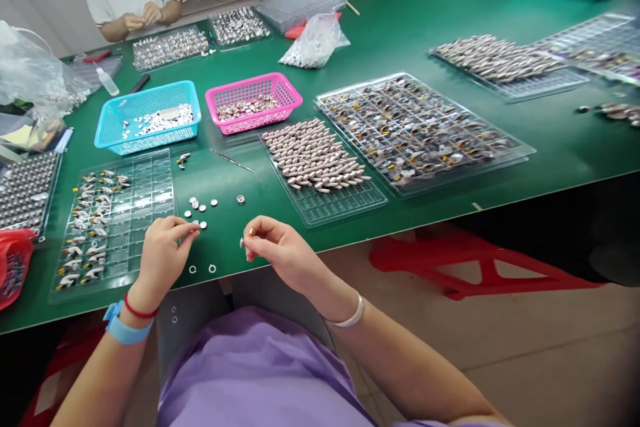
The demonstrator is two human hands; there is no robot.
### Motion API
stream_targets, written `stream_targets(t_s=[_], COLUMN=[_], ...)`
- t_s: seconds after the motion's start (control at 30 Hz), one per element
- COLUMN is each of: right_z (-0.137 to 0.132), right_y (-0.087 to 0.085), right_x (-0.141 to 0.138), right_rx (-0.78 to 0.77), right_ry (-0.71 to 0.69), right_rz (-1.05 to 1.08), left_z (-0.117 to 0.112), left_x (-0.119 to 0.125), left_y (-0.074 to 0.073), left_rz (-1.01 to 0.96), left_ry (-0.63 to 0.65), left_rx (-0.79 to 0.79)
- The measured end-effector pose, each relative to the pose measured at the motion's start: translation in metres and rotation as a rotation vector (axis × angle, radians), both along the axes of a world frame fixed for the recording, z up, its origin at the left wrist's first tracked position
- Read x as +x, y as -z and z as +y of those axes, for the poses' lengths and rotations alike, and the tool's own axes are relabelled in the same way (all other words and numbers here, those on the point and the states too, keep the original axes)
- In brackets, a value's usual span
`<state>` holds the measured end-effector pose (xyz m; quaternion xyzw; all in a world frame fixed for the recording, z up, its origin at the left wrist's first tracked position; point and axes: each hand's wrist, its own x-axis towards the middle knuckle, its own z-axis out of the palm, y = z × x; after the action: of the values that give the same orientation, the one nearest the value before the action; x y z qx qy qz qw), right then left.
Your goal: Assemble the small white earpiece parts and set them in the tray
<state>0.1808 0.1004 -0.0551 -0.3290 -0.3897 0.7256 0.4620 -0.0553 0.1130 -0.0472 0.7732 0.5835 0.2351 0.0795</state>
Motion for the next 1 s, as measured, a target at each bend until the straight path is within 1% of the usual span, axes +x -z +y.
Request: stream_targets(t_s=[0.1, 0.17, 0.23, 0.27, 0.3, 0.37, 0.43, 0.47, 0.53, 0.57, 0.67, 0.73, 0.83, 0.9, 0.93, 1.0], right_z=[-0.001, -0.001, -0.003, -0.004, -0.005, -0.008, -0.012, -0.015, -0.019, -0.021, -0.028, -0.031, -0.034, -0.036, -0.037, -0.039], right_y=[0.007, 0.010, 0.013, 0.013, 0.013, 0.013, 0.010, 0.008, 0.005, 0.003, -0.001, -0.003, -0.003, -0.004, -0.005, -0.008], right_x=[0.001, 0.000, -0.003, -0.005, -0.008, -0.013, -0.017, -0.018, -0.019, -0.018, -0.016, -0.016, -0.017, -0.017, -0.018, -0.018], right_rx=[-0.011, 0.000, 0.072, 0.150, 0.262, 0.562, 0.870, 0.987, 1.129, 1.164, 1.222, 1.268, 1.350, 1.382, 1.382, 1.338], right_ry=[-0.014, -0.017, -0.015, 0.000, 0.021, 0.065, 0.081, 0.074, 0.052, 0.044, 0.044, 0.073, 0.099, 0.100, 0.104, 0.114], right_rz=[-0.044, -0.085, -0.161, -0.213, -0.273, -0.386, -0.449, -0.464, -0.480, -0.490, -0.532, -0.567, -0.636, -0.670, -0.674, -0.653], left_z=[0.022, 0.027, 0.024, 0.021, 0.016, 0.002, -0.016, -0.026, -0.044, -0.053, -0.072, -0.080, -0.086, -0.089, -0.091, -0.097], left_x=[0.009, 0.014, 0.018, 0.020, 0.023, 0.027, 0.031, 0.032, 0.034, 0.034, 0.033, 0.033, 0.034, 0.035, 0.036, 0.037], left_y=[0.005, 0.005, 0.003, 0.001, -0.002, -0.008, -0.016, -0.019, -0.025, -0.027, -0.028, -0.027, -0.026, -0.026, -0.025, -0.023], left_rz=[-0.001, -0.018, -0.055, -0.084, -0.120, -0.217, -0.336, -0.392, -0.502, -0.589, -0.912, -1.069, -1.251, -1.314, -1.310, -1.218], left_ry=[-0.039, -0.050, -0.050, -0.051, -0.053, -0.055, -0.040, -0.024, -0.018, -0.041, -0.175, -0.241, -0.286, -0.286, -0.277, -0.270], left_rx=[-0.016, -0.040, -0.074, -0.094, -0.116, -0.179, -0.281, -0.337, -0.434, -0.496, -0.670, -0.685, -0.644, -0.627, -0.608, -0.521])
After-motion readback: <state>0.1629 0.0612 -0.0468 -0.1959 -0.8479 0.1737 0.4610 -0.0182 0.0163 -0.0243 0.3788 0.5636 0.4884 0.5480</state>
